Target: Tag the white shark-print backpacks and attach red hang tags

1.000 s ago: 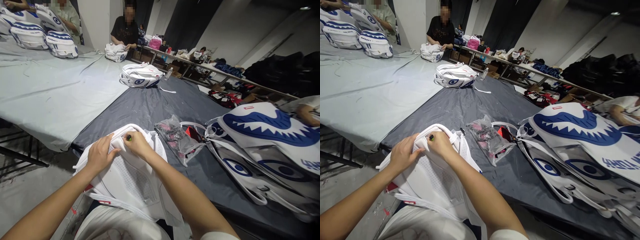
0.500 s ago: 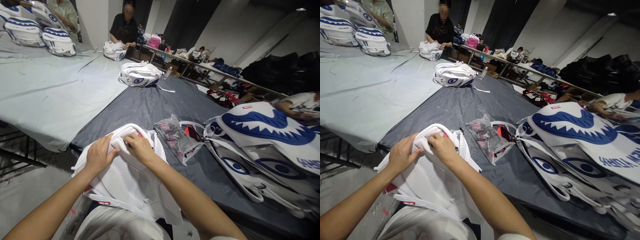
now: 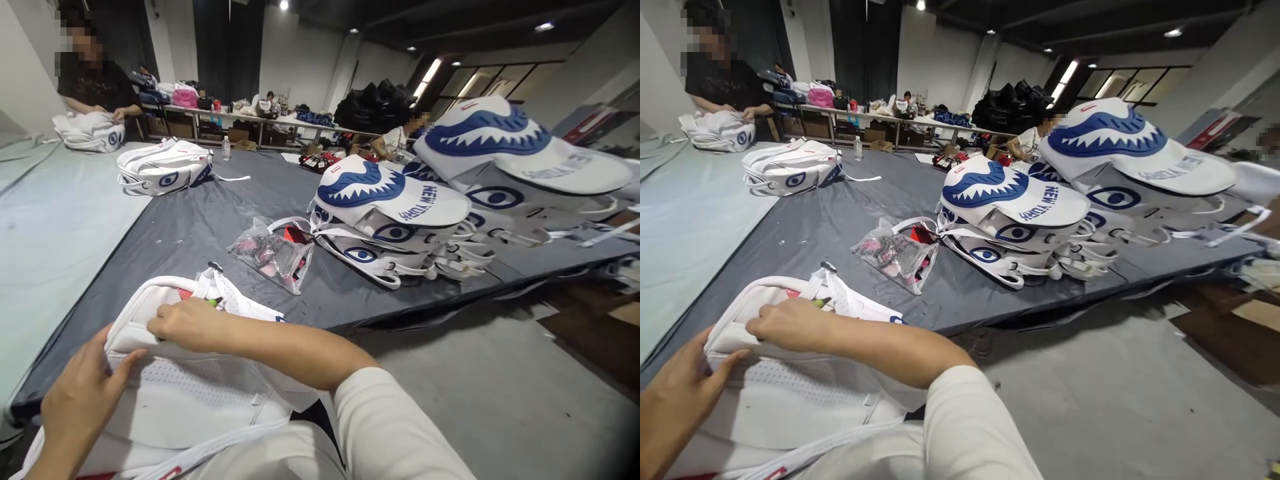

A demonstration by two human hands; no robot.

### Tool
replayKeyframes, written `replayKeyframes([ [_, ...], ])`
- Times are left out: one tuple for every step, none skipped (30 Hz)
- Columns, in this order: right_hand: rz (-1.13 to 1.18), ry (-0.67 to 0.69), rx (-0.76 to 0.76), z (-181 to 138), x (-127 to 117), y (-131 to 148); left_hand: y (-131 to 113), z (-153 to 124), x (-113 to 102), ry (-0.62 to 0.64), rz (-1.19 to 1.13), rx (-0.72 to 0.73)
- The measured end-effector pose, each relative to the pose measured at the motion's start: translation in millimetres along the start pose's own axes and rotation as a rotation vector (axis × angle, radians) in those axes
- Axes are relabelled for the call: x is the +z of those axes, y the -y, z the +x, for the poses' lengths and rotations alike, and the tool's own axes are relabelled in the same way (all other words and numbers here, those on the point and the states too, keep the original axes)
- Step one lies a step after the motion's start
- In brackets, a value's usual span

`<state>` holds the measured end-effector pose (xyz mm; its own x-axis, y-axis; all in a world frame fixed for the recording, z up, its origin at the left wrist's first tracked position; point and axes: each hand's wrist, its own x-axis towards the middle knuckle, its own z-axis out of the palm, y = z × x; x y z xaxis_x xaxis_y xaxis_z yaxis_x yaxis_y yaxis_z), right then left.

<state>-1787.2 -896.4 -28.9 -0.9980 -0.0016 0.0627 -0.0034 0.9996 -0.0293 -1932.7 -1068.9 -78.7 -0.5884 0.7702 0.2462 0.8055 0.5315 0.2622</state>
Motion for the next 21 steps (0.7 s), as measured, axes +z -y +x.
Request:
replayKeyframes([
  [-0.020, 0.037, -0.001, -12, 0, -4, -2, -1, -3, 0.028, 0.000, -0.038],
  [-0.041, 0.070, 0.017, -25, 2, -9, -5, -1, -5, 0.042, 0.002, -0.069],
  [-0.061, 0.095, 0.049, -38, 5, -14, -8, -1, -6, 0.041, 0.007, -0.085],
  [-0.076, 0.113, 0.090, -49, 9, -19, -11, -1, -7, 0.033, 0.012, -0.083],
  [-0.087, 0.124, 0.134, -58, 12, -22, -14, -1, -7, 0.028, 0.016, -0.077],
  [-0.097, 0.131, 0.170, -65, 14, -25, -16, 0, -6, 0.038, 0.016, -0.072],
  [-0.098, 0.131, 0.201, -71, 15, -26, -17, 2, -5, 0.060, 0.012, -0.075],
  [-0.080, 0.117, 0.225, -76, 15, -26, -18, 4, -4, 0.085, 0.001, -0.085],
  [-0.041, 0.082, 0.251, -81, 13, -26, -17, 7, -4, 0.107, -0.021, -0.097],
  [0.019, 0.021, 0.282, -87, 10, -25, -16, 9, -4, 0.122, -0.045, -0.116],
  [0.096, -0.064, 0.315, -96, 6, -24, -15, 12, -5, 0.124, -0.061, -0.140],
  [0.186, -0.166, 0.355, -106, 1, -23, -14, 15, -7, 0.138, -0.075, -0.156],
  [0.275, -0.275, 0.399, -119, -2, -23, -14, 18, -10, 0.160, -0.082, -0.170],
  [0.353, -0.383, 0.452, -133, -5, -24, -15, 21, -12, 0.196, -0.083, -0.172],
  [0.420, -0.488, 0.522, -148, -6, -25, -16, 23, -15, 0.238, -0.084, -0.158],
  [0.476, -0.586, 0.614, -163, -5, -29, -18, 26, -18, 0.275, -0.090, -0.129],
  [0.519, -0.671, 0.730, -178, -2, -33, -21, 29, -21, 0.296, -0.101, -0.094],
  [0.546, -0.730, 0.843, -192, 3, -38, -23, 32, -23, 0.299, -0.112, -0.066],
  [0.558, -0.758, 0.935, -203, 10, -44, -25, 35, -24, 0.291, -0.117, -0.050],
  [0.569, -0.747, 0.996, -214, 18, -48, -25, 37, -24, 0.287, -0.122, -0.047],
  [0.586, -0.705, 1.018, -222, 28, -52, -25, 39, -24, 0.287, -0.125, -0.052],
])
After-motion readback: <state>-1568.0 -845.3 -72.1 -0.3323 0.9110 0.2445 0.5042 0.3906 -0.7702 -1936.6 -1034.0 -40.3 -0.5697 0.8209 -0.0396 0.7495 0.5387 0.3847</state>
